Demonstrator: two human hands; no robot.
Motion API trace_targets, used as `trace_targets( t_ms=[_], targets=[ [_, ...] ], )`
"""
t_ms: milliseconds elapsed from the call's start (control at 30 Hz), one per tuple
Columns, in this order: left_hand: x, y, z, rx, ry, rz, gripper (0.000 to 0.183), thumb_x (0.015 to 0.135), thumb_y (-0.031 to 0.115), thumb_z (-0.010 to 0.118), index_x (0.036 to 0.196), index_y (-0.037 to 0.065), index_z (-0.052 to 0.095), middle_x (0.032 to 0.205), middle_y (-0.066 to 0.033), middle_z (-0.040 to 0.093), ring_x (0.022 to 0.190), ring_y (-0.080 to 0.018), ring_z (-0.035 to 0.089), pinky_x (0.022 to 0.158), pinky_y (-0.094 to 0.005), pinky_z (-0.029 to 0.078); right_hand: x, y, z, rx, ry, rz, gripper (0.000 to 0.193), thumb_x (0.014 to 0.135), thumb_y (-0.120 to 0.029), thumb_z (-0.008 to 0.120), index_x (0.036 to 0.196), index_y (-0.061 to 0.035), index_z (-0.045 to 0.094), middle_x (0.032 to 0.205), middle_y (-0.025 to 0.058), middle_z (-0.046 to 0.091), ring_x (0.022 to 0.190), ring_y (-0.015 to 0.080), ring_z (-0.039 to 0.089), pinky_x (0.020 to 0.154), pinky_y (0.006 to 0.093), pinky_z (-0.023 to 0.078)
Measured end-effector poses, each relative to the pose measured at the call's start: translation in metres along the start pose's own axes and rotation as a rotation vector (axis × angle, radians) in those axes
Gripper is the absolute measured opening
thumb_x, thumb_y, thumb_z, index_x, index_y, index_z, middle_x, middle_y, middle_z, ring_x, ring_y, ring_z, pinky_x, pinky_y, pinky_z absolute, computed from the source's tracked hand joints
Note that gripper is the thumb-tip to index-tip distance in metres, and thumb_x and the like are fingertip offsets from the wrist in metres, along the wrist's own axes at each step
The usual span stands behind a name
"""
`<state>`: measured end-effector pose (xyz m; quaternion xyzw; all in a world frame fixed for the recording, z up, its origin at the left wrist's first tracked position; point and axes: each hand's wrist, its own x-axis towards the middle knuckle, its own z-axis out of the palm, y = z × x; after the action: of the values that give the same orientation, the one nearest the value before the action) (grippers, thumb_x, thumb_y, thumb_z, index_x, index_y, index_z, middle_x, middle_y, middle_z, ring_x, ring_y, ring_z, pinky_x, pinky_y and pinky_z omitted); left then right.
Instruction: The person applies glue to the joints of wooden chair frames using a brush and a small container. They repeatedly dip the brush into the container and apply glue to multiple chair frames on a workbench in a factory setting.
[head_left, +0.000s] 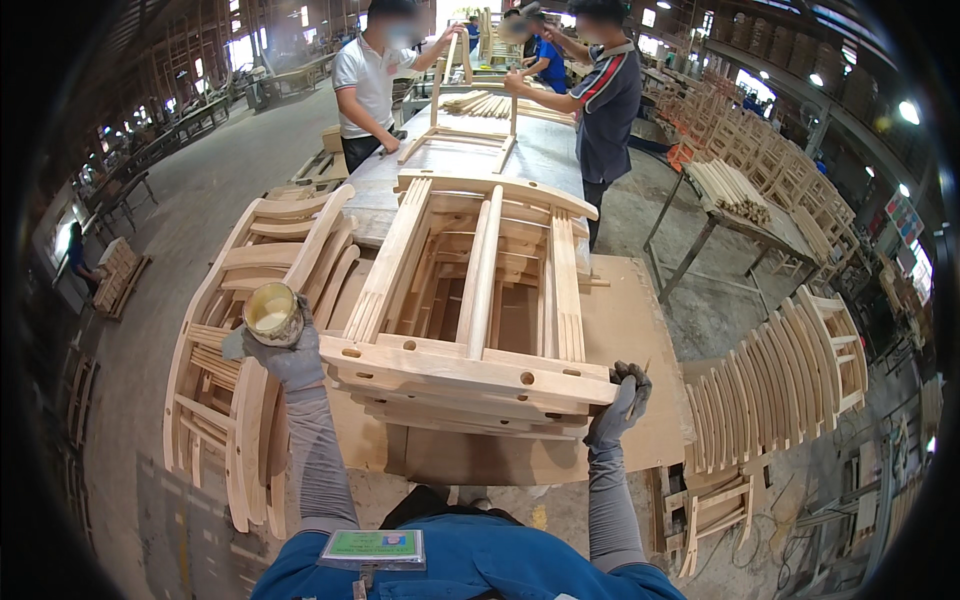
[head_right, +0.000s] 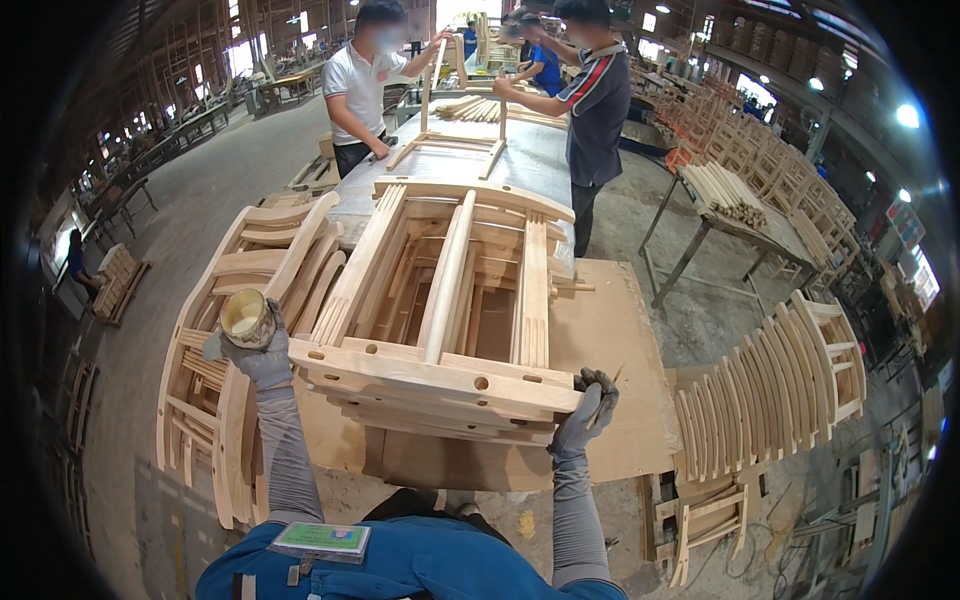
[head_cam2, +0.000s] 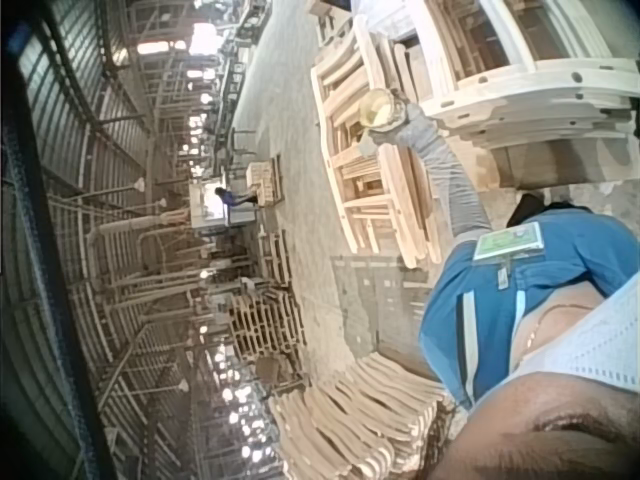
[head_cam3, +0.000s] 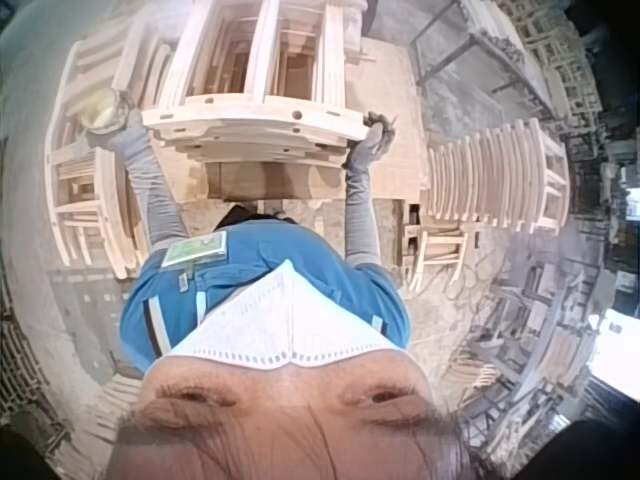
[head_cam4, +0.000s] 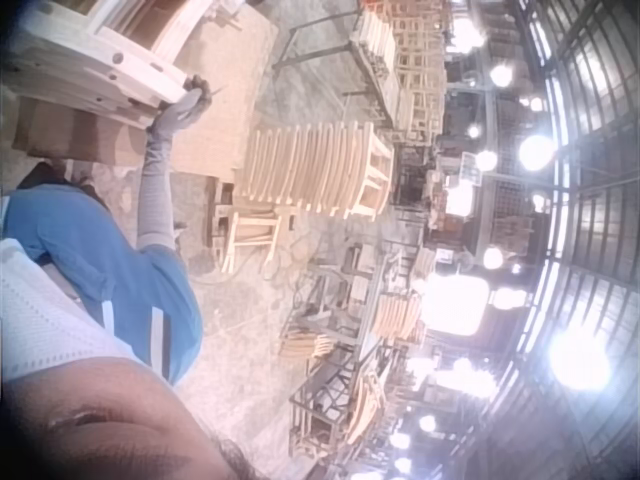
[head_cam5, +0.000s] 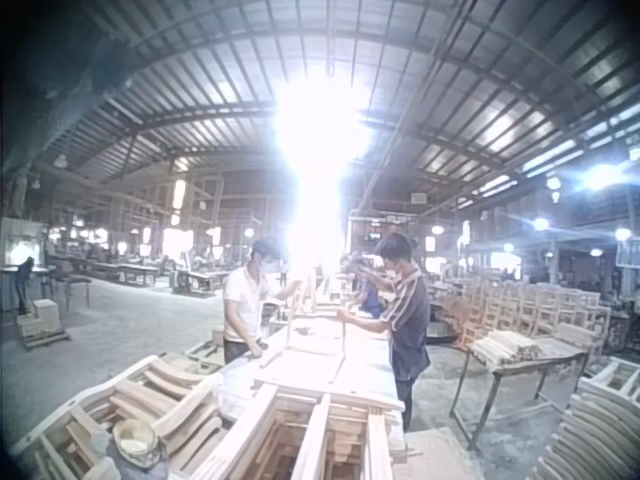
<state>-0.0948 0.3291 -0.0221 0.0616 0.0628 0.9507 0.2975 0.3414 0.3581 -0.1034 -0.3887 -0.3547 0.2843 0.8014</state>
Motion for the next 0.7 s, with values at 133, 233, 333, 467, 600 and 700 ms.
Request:
trace_targets(
  t_ms=[133, 233, 333, 467, 600, 700],
  targets=[
    [-0.0006, 0.0001, 0.0003, -0.007, -0.017, -0.011, 0.036, 0.086, 0.04, 0.051, 0.111, 0.015, 0.057, 0.115, -0.0056, 0.056, 0.109, -0.0274, 0.052, 0.092, -0.053, 0.045, 0.0001, -0.0005, -0.0004, -0.009, -0.007, -0.001, 0.024, 0.092, -0.014, 0.044, 0.109, 0.0016, 0.049, 0.101, 0.0161, 0.059, 0.087, 0.0215, 0.058, 0.082, 0.0337, 0.048],
    [0.0007, 0.0004, -0.0008, -0.006, -0.023, -0.012, 0.035, 0.086, 0.04, 0.051, 0.111, 0.015, 0.057, 0.115, -0.0054, 0.056, 0.109, -0.0273, 0.052, 0.092, -0.0529, 0.045, -0.0003, -0.0018, 0.0007, -0.009, 0.002, 0.007, 0.024, 0.092, -0.014, 0.044, 0.109, 0.0018, 0.049, 0.101, 0.0165, 0.059, 0.087, 0.0216, 0.058, 0.081, 0.0338, 0.048],
    [0.0052, 0.0041, -0.0074, 0.017, -0.043, 0.02, 0.035, 0.086, 0.039, 0.053, 0.111, 0.015, 0.057, 0.115, -0.0056, 0.055, 0.109, -0.0278, 0.051, 0.092, -0.0528, 0.045, -0.001, -0.0024, 0.0035, -0.011, 0.008, 0.012, 0.024, 0.092, -0.015, 0.044, 0.109, 0.0017, 0.049, 0.101, 0.0166, 0.059, 0.086, 0.0217, 0.058, 0.081, 0.0338, 0.048],
    [0.0025, 0.0008, -0.0044, -0.02, -0.057, -0.009, 0.034, 0.086, 0.036, 0.053, 0.111, 0.014, 0.057, 0.116, -0.0065, 0.055, 0.109, -0.0285, 0.051, 0.092, -0.0528, 0.045, 0.0005, 0.0005, 0.0011, 0.002, 0.011, -0.008, 0.024, 0.092, -0.014, 0.044, 0.11, 0.0014, 0.048, 0.101, 0.0164, 0.059, 0.086, 0.0217, 0.057, 0.08, 0.0339, 0.048],
    [0.0008, 0.0015, -0.0019, -0.035, -0.032, -0.021, 0.035, 0.086, 0.037, 0.052, 0.112, 0.014, 0.056, 0.116, -0.0069, 0.055, 0.109, -0.0288, 0.051, 0.092, -0.0528, 0.045, 0.0009, 0.0029, -0.001, -0.004, 0.013, 0.012, 0.024, 0.092, -0.014, 0.044, 0.11, 0.0012, 0.049, 0.1, 0.016, 0.059, 0.086, 0.0216, 0.057, 0.08, 0.0341, 0.048],
    [-0.0005, 0.0014, -0.0009, -0.032, -0.022, -0.017, 0.035, 0.086, 0.037, 0.052, 0.112, 0.014, 0.057, 0.116, -0.0069, 0.055, 0.109, -0.0286, 0.051, 0.092, -0.0527, 0.045, 0.0004, 0.0026, -0.0012, -0.018, -0.003, -0.006, 0.023, 0.093, -0.014, 0.043, 0.108, 0.0018, 0.049, 0.1, 0.0153, 0.058, 0.088, 0.0207, 0.058, 0.081, 0.0333, 0.049]
  ],
)
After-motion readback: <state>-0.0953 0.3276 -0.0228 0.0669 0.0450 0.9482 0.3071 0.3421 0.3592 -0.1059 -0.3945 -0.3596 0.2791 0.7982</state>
